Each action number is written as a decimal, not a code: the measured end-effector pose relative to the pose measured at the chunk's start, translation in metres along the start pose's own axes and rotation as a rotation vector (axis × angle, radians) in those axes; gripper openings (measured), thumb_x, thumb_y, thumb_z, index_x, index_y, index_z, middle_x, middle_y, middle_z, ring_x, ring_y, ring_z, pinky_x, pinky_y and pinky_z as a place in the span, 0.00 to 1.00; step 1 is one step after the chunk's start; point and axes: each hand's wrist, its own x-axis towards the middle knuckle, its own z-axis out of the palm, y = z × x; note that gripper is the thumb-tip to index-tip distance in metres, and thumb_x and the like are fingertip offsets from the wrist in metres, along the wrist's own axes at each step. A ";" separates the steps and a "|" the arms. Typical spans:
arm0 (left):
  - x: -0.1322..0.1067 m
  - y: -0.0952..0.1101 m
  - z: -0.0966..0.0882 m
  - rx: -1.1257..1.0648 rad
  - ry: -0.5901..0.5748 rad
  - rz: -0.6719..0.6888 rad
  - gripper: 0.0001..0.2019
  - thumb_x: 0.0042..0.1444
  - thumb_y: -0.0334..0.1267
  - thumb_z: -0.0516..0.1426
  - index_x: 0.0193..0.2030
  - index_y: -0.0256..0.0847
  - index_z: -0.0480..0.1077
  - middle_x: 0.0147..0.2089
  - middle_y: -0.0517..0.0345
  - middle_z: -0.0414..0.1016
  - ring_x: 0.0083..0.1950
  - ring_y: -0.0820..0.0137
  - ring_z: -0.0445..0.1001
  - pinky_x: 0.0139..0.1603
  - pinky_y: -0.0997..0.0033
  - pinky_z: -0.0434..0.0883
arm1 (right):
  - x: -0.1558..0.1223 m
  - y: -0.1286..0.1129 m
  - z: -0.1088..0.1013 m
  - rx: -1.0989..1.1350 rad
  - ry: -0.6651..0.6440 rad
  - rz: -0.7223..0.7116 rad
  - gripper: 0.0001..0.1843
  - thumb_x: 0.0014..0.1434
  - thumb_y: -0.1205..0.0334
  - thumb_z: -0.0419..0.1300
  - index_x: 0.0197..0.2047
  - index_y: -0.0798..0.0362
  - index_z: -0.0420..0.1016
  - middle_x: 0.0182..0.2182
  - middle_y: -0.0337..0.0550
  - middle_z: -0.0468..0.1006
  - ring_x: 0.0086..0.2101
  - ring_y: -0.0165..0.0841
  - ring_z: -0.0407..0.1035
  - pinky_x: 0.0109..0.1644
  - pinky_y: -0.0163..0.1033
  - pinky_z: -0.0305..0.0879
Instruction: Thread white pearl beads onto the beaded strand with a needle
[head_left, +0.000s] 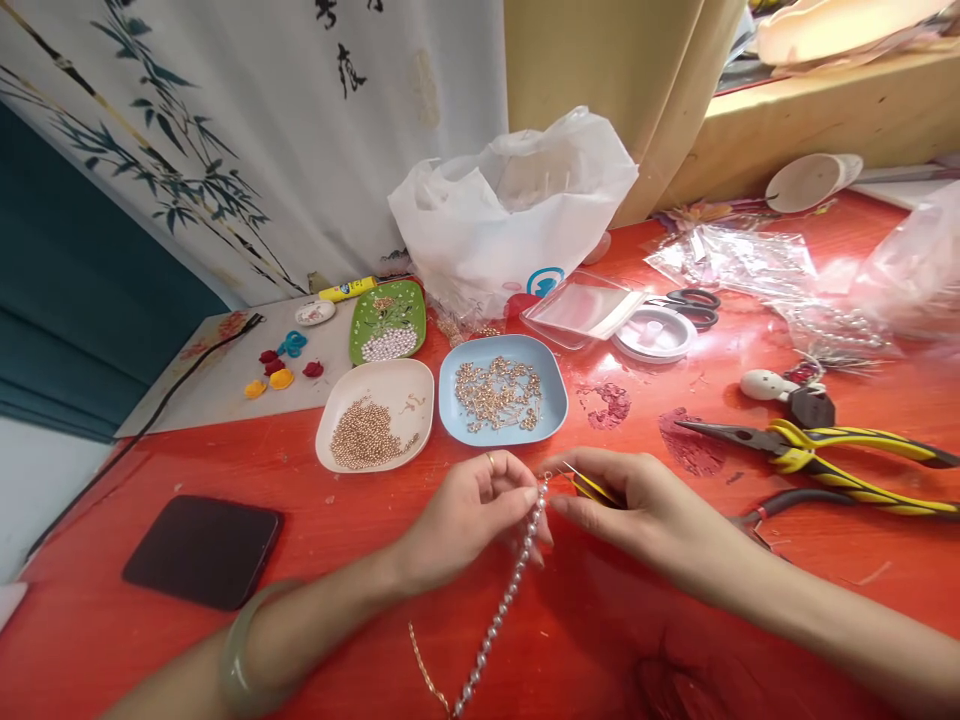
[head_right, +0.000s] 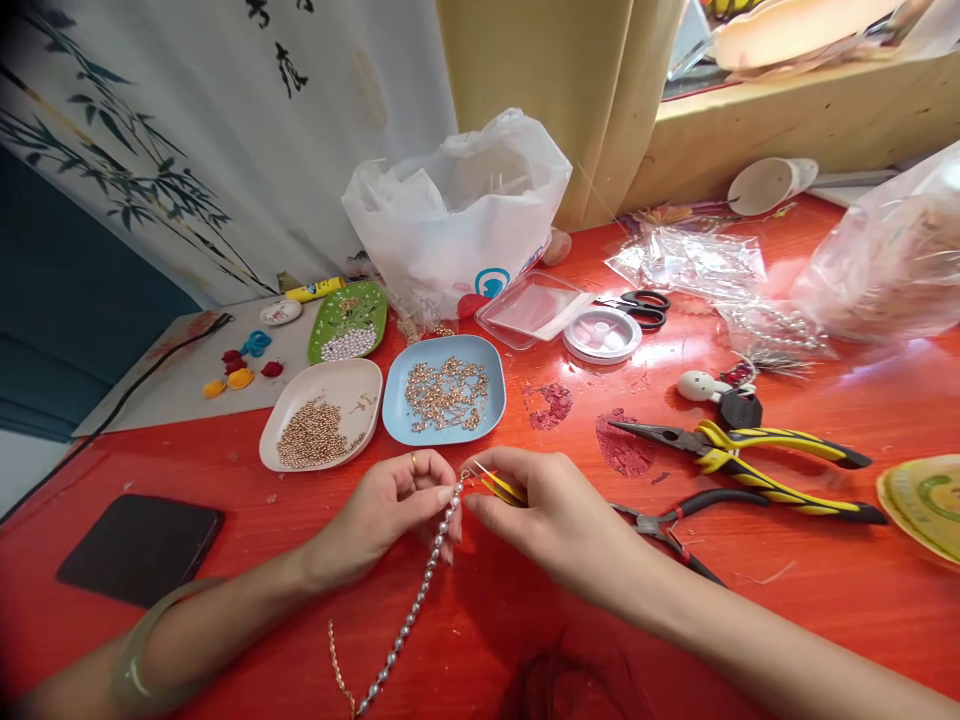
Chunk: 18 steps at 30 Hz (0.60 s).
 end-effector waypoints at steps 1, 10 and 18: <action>0.000 0.000 0.000 -0.001 -0.010 -0.004 0.07 0.52 0.36 0.54 0.31 0.36 0.61 0.23 0.59 0.72 0.21 0.76 0.72 0.25 0.75 0.69 | 0.000 0.000 0.000 -0.022 0.007 -0.005 0.08 0.54 0.66 0.50 0.33 0.56 0.70 0.22 0.35 0.64 0.23 0.26 0.55 0.25 0.31 0.54; -0.002 -0.001 -0.001 0.104 0.002 0.019 0.06 0.52 0.36 0.54 0.29 0.37 0.60 0.21 0.64 0.68 0.16 0.82 0.64 0.18 0.81 0.61 | -0.004 0.002 -0.005 -0.266 0.277 -0.156 0.07 0.54 0.68 0.50 0.32 0.56 0.69 0.16 0.29 0.53 0.18 0.24 0.48 0.19 0.29 0.47; -0.002 -0.002 -0.001 0.152 -0.026 0.030 0.06 0.51 0.36 0.54 0.29 0.37 0.60 0.20 0.64 0.67 0.16 0.82 0.60 0.16 0.81 0.58 | -0.007 0.005 -0.004 -0.354 0.195 -0.358 0.09 0.54 0.70 0.52 0.37 0.56 0.72 0.17 0.34 0.67 0.17 0.23 0.57 0.21 0.28 0.54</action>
